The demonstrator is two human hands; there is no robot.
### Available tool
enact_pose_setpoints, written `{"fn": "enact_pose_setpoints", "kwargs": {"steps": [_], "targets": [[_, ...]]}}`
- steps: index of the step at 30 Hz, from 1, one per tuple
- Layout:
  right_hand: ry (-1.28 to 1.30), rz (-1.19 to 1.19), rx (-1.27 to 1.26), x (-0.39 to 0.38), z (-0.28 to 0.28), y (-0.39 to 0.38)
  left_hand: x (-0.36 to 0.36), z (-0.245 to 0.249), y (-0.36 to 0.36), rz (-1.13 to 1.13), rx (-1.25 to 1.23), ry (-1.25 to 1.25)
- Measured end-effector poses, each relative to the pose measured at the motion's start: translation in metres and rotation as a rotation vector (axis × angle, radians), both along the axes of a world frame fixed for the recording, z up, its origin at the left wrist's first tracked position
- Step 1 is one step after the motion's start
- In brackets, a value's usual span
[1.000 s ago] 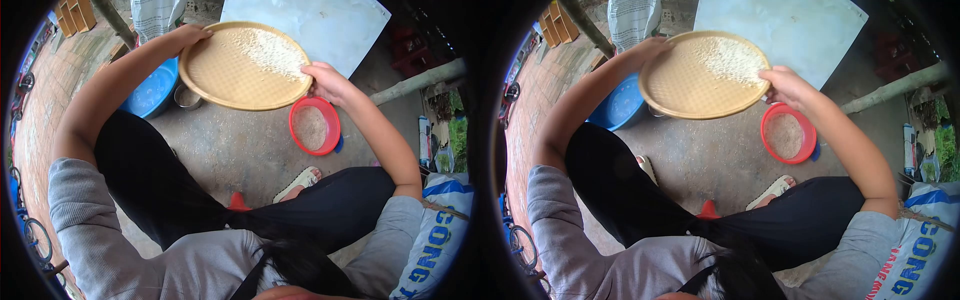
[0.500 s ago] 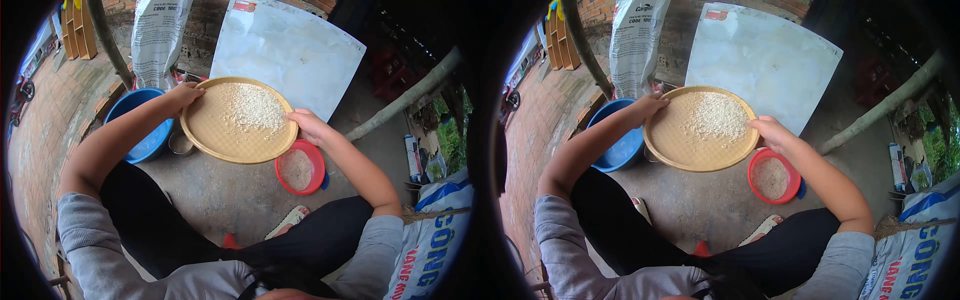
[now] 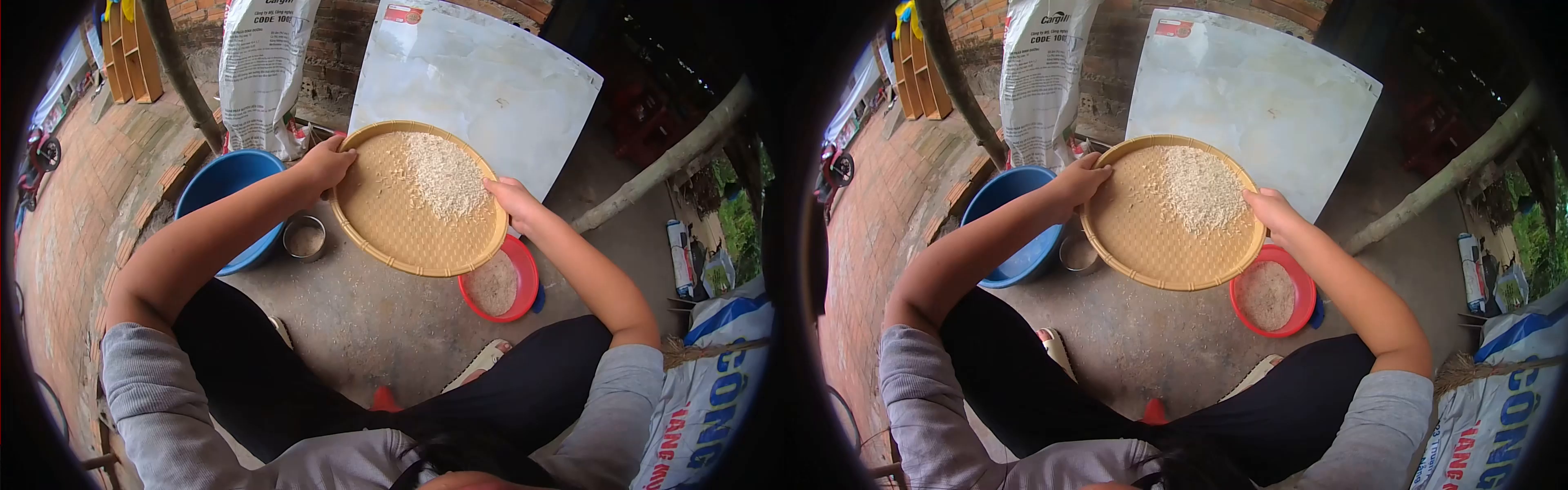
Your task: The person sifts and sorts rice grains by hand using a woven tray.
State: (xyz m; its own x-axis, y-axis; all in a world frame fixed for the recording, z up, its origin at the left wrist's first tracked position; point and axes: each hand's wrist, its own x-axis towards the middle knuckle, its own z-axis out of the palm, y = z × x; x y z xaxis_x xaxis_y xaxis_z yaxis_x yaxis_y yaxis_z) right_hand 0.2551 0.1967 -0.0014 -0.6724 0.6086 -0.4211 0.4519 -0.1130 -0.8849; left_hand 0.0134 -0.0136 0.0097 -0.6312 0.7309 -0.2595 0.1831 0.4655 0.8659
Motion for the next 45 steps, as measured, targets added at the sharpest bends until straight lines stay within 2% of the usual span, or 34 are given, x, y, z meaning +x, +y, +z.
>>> {"fn": "enact_pose_setpoints", "kwargs": {"steps": [1,3,4,7,10,11,13,14,15,17,19,21,23,25,27,29,31,33,35,37,39,41,43,45], "targets": [[-0.013,-0.023,0.055,-0.001,0.001,-0.008,-0.005,0.002,-0.002,-0.024,-0.036,0.035],[-0.041,0.036,0.030,-0.005,0.002,-0.024,-0.040,-0.014,-0.009,-0.020,0.007,-0.283],[-0.059,0.091,-0.029,-0.008,0.011,-0.033,-0.052,-0.016,-0.014,-0.074,-0.031,-0.341],[0.034,0.116,-0.113,-0.003,-0.004,-0.004,-0.027,-0.018,-0.008,0.012,0.027,-0.302],[0.013,-0.110,-0.090,0.008,-0.005,0.020,0.011,-0.008,0.010,0.017,-0.011,-0.180],[0.012,-0.110,-0.091,0.008,-0.010,0.018,0.016,-0.004,0.011,0.015,-0.030,-0.155],[0.000,-0.042,0.051,0.005,-0.016,0.004,-0.012,-0.014,0.009,-0.029,-0.021,-0.052],[0.089,0.069,0.021,0.003,-0.018,-0.004,-0.029,-0.016,0.004,-0.015,0.029,-0.249],[0.087,0.071,0.022,-0.001,-0.008,-0.014,-0.042,-0.017,-0.003,-0.007,0.043,-0.361],[-0.053,0.069,-0.110,-0.002,0.020,-0.032,-0.038,-0.009,-0.007,0.013,-0.015,-0.345],[0.017,0.059,-0.111,0.005,0.005,-0.002,-0.019,-0.010,0.000,0.031,0.073,-0.354],[-0.030,0.007,0.084,0.011,0.002,0.010,0.004,-0.008,0.009,-0.005,0.025,-0.150],[0.011,-0.055,0.084,0.011,-0.010,0.006,0.006,-0.003,0.012,-0.030,-0.033,-0.025],[0.038,0.019,0.129,0.006,-0.012,-0.005,-0.020,-0.007,0.007,-0.082,0.064,-0.269],[-0.020,0.104,0.078,0.004,0.006,-0.020,-0.040,-0.002,-0.006,-0.059,0.018,-0.481],[-0.032,0.153,-0.031,0.002,0.017,-0.030,-0.046,-0.010,-0.006,-0.027,-0.046,-0.431],[-0.021,0.132,-0.003,0.005,0.012,-0.009,-0.031,-0.017,0.000,-0.013,0.021,-0.403],[-0.007,-0.044,0.019,0.009,0.004,0.007,-0.003,-0.009,0.005,0.006,-0.009,-0.291],[-0.006,-0.081,0.028,0.010,-0.006,0.009,-0.004,-0.011,0.011,-0.032,-0.059,-0.205],[0.018,0.014,0.094,0.009,-0.006,-0.007,-0.022,-0.012,0.004,-0.047,-0.003,-0.218],[-0.022,0.105,0.030,0.008,0.012,-0.023,-0.041,-0.006,-0.006,-0.056,0.003,-0.350],[-0.031,0.149,-0.027,0.007,0.023,-0.033,-0.046,-0.012,-0.005,-0.040,-0.021,-0.335],[-0.033,0.151,-0.008,0.008,0.014,-0.013,-0.026,-0.015,-0.001,0.021,0.026,-0.264],[-0.004,-0.065,-0.010,0.011,0.013,-0.003,-0.008,-0.010,0.004,-0.012,-0.047,-0.189]]}}
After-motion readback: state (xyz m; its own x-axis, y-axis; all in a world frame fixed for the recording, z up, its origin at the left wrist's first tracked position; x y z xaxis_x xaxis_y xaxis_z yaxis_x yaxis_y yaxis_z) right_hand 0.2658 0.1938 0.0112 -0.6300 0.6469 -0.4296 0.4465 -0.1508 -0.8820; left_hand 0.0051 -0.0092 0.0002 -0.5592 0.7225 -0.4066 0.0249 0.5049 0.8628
